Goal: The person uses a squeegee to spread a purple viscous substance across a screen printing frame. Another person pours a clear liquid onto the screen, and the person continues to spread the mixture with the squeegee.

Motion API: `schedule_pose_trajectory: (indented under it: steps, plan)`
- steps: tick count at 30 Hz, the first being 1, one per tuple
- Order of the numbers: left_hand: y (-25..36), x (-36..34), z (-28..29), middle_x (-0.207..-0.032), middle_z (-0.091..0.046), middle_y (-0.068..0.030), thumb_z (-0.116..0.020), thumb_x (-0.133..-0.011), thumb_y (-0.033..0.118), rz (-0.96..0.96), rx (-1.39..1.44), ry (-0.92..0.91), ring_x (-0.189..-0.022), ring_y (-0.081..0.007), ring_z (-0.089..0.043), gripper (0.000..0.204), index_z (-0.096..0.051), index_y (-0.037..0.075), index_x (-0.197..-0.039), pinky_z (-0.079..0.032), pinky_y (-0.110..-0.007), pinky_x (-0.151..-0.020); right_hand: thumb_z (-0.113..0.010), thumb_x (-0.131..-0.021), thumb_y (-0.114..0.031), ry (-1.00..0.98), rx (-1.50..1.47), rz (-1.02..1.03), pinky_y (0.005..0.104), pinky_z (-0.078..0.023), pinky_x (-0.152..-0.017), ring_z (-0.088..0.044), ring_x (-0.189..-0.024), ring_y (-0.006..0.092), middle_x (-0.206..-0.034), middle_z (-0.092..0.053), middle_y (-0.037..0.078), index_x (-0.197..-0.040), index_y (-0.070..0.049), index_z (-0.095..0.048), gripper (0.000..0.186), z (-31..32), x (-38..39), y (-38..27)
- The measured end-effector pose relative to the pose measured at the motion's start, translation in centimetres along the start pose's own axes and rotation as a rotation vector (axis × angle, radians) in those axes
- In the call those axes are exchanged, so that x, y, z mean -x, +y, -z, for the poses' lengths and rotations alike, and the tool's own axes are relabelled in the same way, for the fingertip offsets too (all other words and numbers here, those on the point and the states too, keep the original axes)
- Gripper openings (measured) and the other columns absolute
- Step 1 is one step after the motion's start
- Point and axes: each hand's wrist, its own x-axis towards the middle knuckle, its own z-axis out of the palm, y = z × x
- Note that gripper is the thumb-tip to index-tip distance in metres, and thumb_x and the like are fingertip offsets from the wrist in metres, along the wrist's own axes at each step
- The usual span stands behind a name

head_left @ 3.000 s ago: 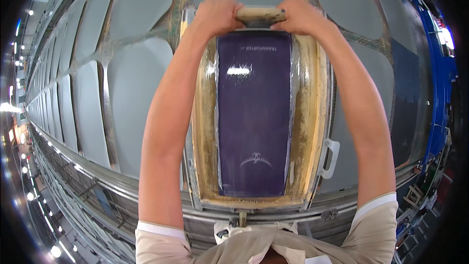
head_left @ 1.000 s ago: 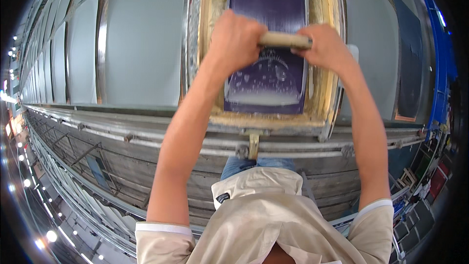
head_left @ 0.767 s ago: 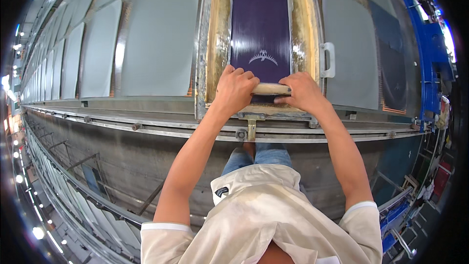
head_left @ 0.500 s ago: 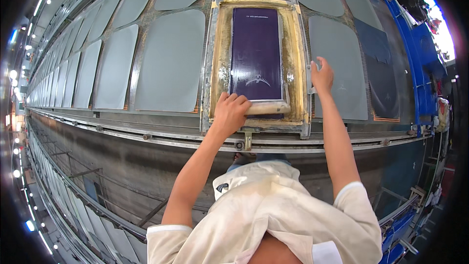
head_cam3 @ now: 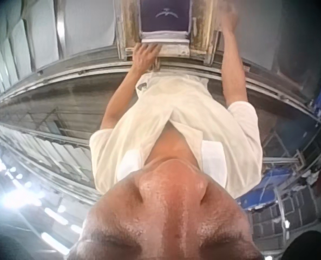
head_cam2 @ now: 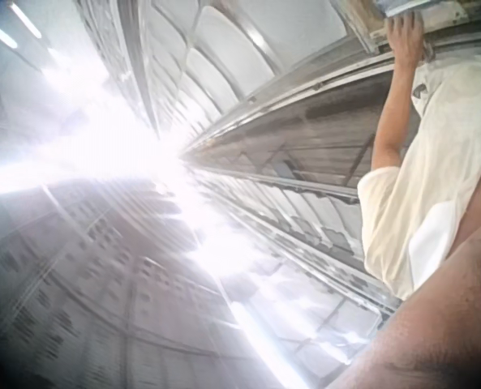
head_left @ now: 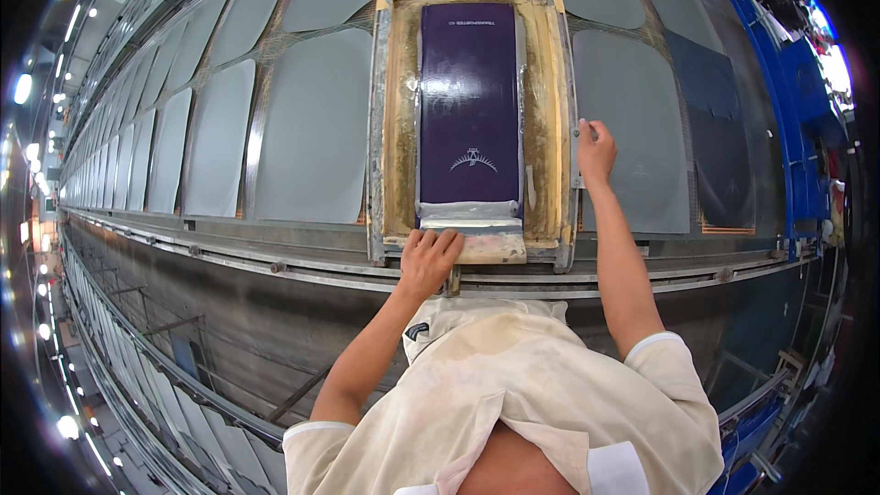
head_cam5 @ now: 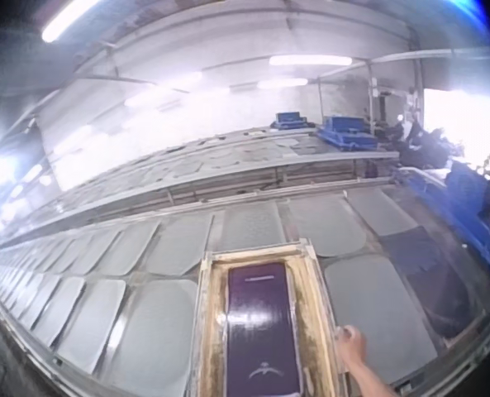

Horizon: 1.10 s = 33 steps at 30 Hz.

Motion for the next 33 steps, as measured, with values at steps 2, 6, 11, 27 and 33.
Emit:
schedule_pose_trajectory:
  steps: [2,6,11,27,33]
  plan:
    - [-1.6,-2.0,-0.3,-0.105,-0.066,0.0000,-0.066,-0.074,0.008,-0.029,-0.021,0.001,-0.083,-0.0206,-0.059,0.034,-0.067,0.010,-0.109,-0.044,-0.038,-0.077,-0.062,-0.099,-0.038,-0.042,0.020,-0.040,0.0423,-0.049,-0.075,-0.066,-0.076,0.0309,-0.083,-0.069,0.018,-0.105,-0.001,-0.068,0.038,0.8,0.6,-1.2]
    - [-6.7,-10.0,-1.5,-0.102,-0.067,-0.0009,-0.066,-0.076,0.005,-0.078,-0.061,0.032,-0.084,-0.0208,-0.060,0.032,-0.067,0.010,-0.107,-0.044,-0.038,-0.078,-0.063,-0.099,-0.035,0.113,0.002,0.136,0.0408,-0.047,-0.068,-0.060,-0.065,0.0277,-0.072,-0.064,0.016,-0.101,-0.001,-0.068,0.034,0.1,-0.1,0.4]
    - [-17.0,-24.1,-5.2,-0.112,-0.070,-0.0013,-0.070,-0.066,-0.001,-0.105,-0.079,0.120,-0.096,-0.0244,-0.064,0.049,-0.070,0.016,-0.112,-0.046,-0.041,-0.088,-0.065,-0.098,-0.034,0.086,0.053,0.076,0.0404,-0.047,-0.066,-0.059,-0.062,0.0267,-0.069,-0.063,0.014,-0.100,-0.002,-0.069,0.032,0.4,0.6,-0.3]
    - [-22.9,-36.7,-5.0,-0.092,-0.074,-0.0078,-0.079,-0.075,0.019,0.032,0.116,-0.046,-0.085,-0.0343,-0.070,0.018,-0.078,0.018,-0.093,-0.055,-0.047,-0.077,-0.064,-0.100,-0.036,0.044,0.025,0.036,0.0387,-0.047,-0.062,-0.061,-0.060,0.0223,-0.070,-0.067,0.014,-0.104,-0.001,-0.071,0.036,0.7,0.5,-0.7]
    - [-11.1,-17.3,-4.1,-0.100,-0.074,-0.0030,-0.066,-0.071,-0.004,-0.031,0.060,0.034,-0.082,-0.0272,-0.067,0.034,-0.075,0.015,-0.097,-0.049,-0.041,-0.075,-0.065,-0.099,-0.036,0.068,0.014,0.058,0.0389,-0.046,-0.061,-0.056,-0.060,0.0222,-0.068,-0.063,0.013,-0.103,-0.001,-0.070,0.036,-0.1,-0.2,1.4]
